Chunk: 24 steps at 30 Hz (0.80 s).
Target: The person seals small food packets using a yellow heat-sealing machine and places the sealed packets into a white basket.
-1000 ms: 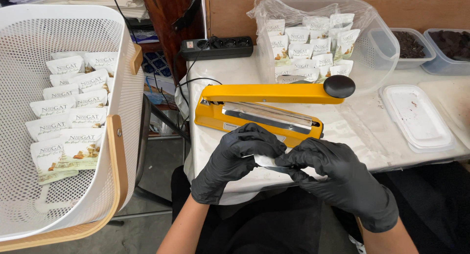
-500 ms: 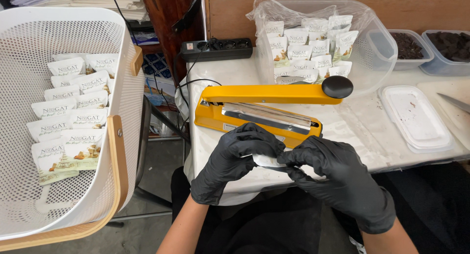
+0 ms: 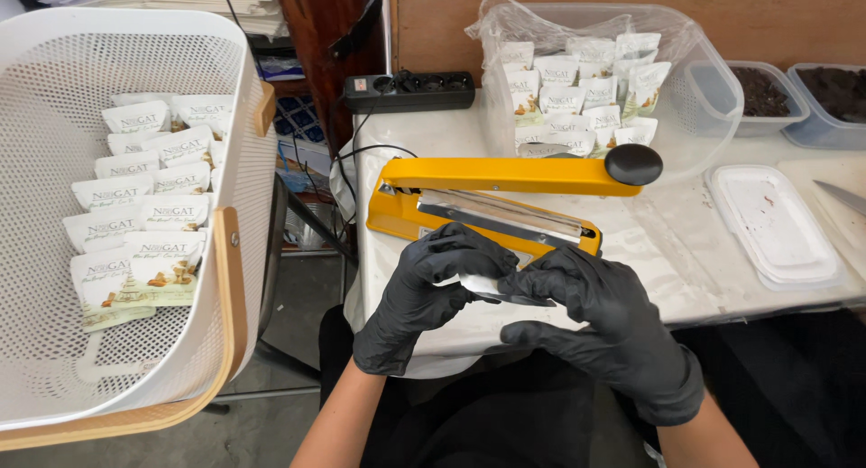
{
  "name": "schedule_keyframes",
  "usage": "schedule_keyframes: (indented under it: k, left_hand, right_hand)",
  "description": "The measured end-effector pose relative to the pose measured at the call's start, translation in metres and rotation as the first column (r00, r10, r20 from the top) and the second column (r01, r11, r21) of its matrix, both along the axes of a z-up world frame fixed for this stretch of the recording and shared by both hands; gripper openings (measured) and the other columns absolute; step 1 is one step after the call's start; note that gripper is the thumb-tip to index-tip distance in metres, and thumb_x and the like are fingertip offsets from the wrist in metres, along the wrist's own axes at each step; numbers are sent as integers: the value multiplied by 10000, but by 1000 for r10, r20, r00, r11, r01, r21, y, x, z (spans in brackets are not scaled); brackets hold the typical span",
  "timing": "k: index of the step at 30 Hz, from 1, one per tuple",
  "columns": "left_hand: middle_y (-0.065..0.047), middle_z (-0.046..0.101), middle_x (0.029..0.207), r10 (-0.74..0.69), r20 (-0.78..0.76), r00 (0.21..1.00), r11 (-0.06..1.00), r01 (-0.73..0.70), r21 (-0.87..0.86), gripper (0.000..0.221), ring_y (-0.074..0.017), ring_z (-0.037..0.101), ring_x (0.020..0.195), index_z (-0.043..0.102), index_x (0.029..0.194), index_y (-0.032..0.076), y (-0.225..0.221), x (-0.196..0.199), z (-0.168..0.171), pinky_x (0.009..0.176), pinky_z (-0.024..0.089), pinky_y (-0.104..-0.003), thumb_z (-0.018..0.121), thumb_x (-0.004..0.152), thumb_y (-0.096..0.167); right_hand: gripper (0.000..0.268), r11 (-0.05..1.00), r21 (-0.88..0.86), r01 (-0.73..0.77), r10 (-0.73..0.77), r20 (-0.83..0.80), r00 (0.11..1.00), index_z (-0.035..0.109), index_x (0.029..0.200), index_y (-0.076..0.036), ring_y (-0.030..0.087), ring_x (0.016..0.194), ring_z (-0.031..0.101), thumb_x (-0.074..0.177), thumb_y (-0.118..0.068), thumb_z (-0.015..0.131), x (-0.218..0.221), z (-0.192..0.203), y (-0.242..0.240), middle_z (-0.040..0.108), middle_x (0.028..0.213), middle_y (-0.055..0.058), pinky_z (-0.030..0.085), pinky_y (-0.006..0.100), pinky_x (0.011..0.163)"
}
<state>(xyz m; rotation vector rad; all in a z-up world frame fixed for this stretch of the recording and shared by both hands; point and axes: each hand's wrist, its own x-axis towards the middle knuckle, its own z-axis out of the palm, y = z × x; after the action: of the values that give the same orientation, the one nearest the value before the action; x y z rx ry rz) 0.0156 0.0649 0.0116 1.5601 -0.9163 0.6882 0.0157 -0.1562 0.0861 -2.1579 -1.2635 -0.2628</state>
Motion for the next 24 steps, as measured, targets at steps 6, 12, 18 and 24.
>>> schedule_keyframes:
  k: [6, 12, 18, 24]
  left_hand:
    - [-13, 732, 1203, 112, -116, 987, 994, -113, -1, 302, -238, 734, 1062, 670, 1198, 121, 16, -12, -8, 987, 552, -366, 779, 930, 207]
    - [-88, 738, 787, 240, -358, 902, 922, -328, -208, 136, -283, 733, 732, 754, 962, 59, 29, -28, 2, 758, 604, -369, 818, 858, 117]
    - [-69, 741, 726, 496, -432, 753, 773, -610, -174, 89, -252, 749, 661, 755, 947, 109, 45, -57, 16, 653, 606, -307, 743, 927, 195]
    - [-258, 699, 677, 539, -480, 692, 737, -664, -129, 115, -402, 739, 723, 702, 897, -67, 79, -121, 95, 655, 607, -364, 662, 921, 37]
  right_hand:
    - [206, 982, 181, 52, -78, 135, 988, 710, 1046, -84, 208, 714, 663, 867, -22, 791, 2, -19, 32, 687, 869, 52, 516, 326, 651]
    - [156, 945, 250, 211, -195, -85, 977, 744, 876, -131, 327, 759, 708, 784, -81, 859, 20, -44, 64, 707, 750, 35, 585, 353, 713]
    - [154, 947, 176, 270, -225, -235, 945, 714, 838, -157, 238, 739, 733, 804, -146, 863, 21, -55, 86, 709, 703, -6, 563, 313, 729]
    - [137, 953, 293, 72, -71, -14, 997, 725, 816, -98, 347, 659, 665, 824, -68, 858, 1, -15, 136, 652, 649, 56, 552, 351, 678]
